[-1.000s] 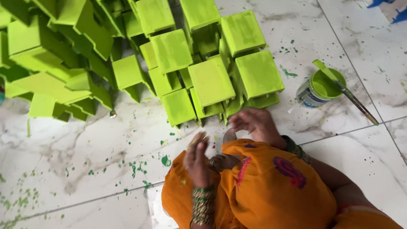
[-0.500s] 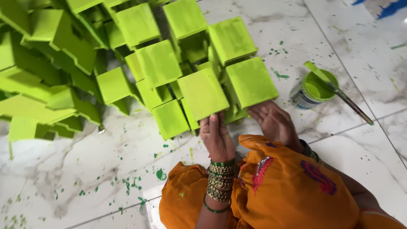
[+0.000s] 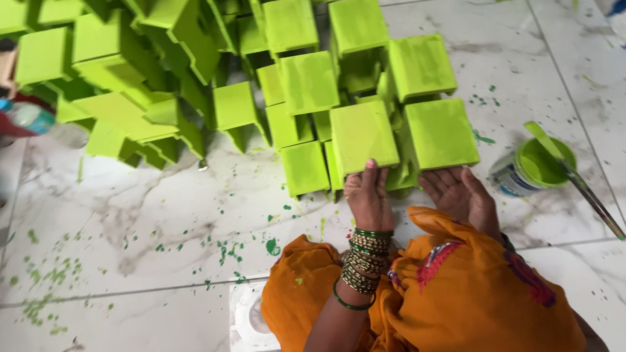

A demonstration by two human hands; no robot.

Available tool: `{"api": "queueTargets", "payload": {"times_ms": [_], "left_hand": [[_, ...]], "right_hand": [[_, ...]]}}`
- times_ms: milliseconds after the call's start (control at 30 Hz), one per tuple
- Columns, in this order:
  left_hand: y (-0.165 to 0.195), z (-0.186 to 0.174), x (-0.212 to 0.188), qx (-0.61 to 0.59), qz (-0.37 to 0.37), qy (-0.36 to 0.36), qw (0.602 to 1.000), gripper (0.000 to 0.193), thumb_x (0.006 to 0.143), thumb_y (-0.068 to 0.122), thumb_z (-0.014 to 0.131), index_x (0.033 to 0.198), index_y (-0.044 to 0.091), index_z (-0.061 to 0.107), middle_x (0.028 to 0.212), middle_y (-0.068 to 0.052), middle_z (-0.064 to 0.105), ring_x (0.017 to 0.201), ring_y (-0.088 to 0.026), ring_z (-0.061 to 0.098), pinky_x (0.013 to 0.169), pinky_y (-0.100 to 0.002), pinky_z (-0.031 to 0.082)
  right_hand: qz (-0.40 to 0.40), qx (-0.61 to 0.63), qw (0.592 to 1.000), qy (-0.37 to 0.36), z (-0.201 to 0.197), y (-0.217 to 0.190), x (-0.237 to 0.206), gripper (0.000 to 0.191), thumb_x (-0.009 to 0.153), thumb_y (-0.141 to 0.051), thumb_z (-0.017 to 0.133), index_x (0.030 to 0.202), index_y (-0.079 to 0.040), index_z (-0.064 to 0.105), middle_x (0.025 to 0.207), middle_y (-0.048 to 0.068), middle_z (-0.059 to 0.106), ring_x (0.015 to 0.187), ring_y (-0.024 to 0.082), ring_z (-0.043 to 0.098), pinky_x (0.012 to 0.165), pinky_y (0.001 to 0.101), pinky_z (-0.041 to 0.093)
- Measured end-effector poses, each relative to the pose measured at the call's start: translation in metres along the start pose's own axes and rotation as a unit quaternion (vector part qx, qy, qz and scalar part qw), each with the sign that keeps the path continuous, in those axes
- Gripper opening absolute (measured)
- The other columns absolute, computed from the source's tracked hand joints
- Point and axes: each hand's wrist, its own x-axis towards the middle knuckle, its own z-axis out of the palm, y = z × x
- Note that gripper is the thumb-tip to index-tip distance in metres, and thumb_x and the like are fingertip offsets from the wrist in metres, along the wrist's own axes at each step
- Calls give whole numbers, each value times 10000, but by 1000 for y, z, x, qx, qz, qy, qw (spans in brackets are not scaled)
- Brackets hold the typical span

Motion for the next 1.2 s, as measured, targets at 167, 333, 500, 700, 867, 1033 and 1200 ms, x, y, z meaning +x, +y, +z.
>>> {"api": "queueTargets", "payload": {"times_ms": [167, 333, 500, 700, 867, 1033, 1200], "left_hand": [[18, 11, -23, 3, -37, 39, 999, 58, 967, 64, 673, 975, 8, 662, 948, -86, 743, 853, -143, 718, 818, -273, 613], [59, 10, -61, -14, -2, -41, 999, 86, 1073, 42, 702, 1020, 12, 641, 925, -56, 697, 797, -121, 655, 843, -291, 604], [118, -2, -88, 118, 42, 27, 992, 112, 1007, 123, 663, 991, 16, 636, 948, -72, 709, 872, -142, 678, 861, -302, 581], [198, -57, -58, 93, 178, 43, 979, 116, 1074, 91, 618, 1073, -23, 597, 1010, -135, 677, 920, -203, 671, 1008, -430, 596], [247, -125, 8, 89, 219, 93, 967, 80, 1026, 36, 591, 1100, 5, 591, 1091, -145, 704, 998, -245, 702, 983, -423, 589], [265, -180, 82, 77, 186, 58, 978, 186, 1009, 15, 593, 1195, 6, 596, 1158, -143, 698, 1058, -256, 704, 1007, -440, 596], [269, -210, 144, 91, 124, 44, 987, 193, 1014, 27, 589, 1207, 17, 592, 1155, -143, 705, 1068, -262, 711, 989, -453, 599]], "right_hand": [[1, -36, 999, -6, 0, -4, -2, 513, 1103, -332, 472, 1492, 2, 455, 1516, 185, 513, 1408, 300, 484, 1273, 484, 292], [11, -17, 1000, -13, -5, -7, -2, 515, 1132, -339, 436, 1525, -7, 439, 1546, 179, 502, 1417, 295, 477, 1284, 478, 280], [20, -11, 1000, -10, -10, -14, -7, 481, 1137, -326, 415, 1507, -20, 445, 1538, 174, 512, 1429, 294, 485, 1280, 485, 300], [0, -68, 998, 11, -6, -17, -11, 527, 1122, -354, 476, 1507, 6, 454, 1518, 188, 524, 1411, 299, 492, 1255, 481, 342], [19, -79, 996, 29, -11, -21, -5, 554, 1087, -373, 502, 1489, 5, 457, 1523, 186, 518, 1424, 297, 489, 1242, 472, 348], [28, -82, 996, 22, -26, -17, 6, 562, 1079, -369, 501, 1510, -13, 439, 1542, 185, 498, 1431, 301, 480, 1237, 466, 349], [33, -104, 994, 19, -45, -11, 14, 589, 1093, -376, 497, 1540, -2, 417, 1531, 204, 490, 1407, 315, 493, 1211, 477, 369]]}}
